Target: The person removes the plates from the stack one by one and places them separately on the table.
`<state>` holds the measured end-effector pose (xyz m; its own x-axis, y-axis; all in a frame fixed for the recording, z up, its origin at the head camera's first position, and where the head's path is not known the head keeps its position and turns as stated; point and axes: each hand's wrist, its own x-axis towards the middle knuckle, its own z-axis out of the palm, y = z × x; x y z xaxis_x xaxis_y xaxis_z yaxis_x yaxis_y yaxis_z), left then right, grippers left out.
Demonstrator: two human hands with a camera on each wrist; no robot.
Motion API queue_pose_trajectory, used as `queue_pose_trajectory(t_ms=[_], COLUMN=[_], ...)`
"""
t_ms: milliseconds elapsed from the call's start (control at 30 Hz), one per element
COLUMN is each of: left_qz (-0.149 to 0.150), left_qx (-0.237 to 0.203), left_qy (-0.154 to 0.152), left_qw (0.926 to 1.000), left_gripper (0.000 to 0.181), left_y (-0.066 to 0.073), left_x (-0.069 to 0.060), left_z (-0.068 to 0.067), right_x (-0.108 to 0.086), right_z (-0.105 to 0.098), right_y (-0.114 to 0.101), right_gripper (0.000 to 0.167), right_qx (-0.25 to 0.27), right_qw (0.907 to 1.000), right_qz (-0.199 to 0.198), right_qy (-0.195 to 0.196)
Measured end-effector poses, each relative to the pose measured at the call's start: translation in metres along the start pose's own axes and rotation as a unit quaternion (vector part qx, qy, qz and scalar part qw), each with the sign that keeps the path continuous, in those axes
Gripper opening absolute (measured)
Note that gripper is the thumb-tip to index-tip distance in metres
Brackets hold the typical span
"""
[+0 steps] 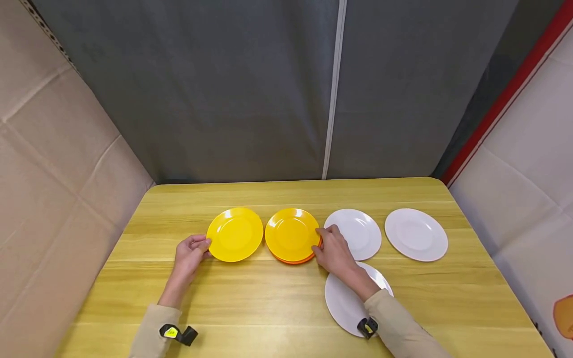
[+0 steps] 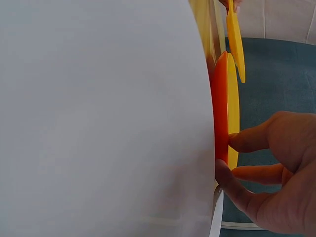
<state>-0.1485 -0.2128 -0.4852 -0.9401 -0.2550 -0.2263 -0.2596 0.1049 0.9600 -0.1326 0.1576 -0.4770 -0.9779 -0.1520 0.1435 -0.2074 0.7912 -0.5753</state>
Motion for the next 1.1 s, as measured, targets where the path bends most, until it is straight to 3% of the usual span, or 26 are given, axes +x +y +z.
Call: queue_pose_trajectory(t_ms=[600,1100], left_qz=[0.002,0.036], left_qx=[0.099,0.223], left_qy=[0.006,0.043], left_qw=[0.9951,0.9731], left_gripper=[0.029,0.029], left_y=[-0.0041,0.0002], left_x=[0.0022,0.0009], left_z=[0.0008,0.0033], right_x=[-0.0003,-0.0004], right_z=[0.0002,0.0004], right_y=[0.0004,-0.0002], right_gripper=[0.047,0.048], right_qx=[0.008,0.009], right_qw=[0.9999,0.9999], right_qz=[0.007,0.008], right_qy=[-0.001,0.001])
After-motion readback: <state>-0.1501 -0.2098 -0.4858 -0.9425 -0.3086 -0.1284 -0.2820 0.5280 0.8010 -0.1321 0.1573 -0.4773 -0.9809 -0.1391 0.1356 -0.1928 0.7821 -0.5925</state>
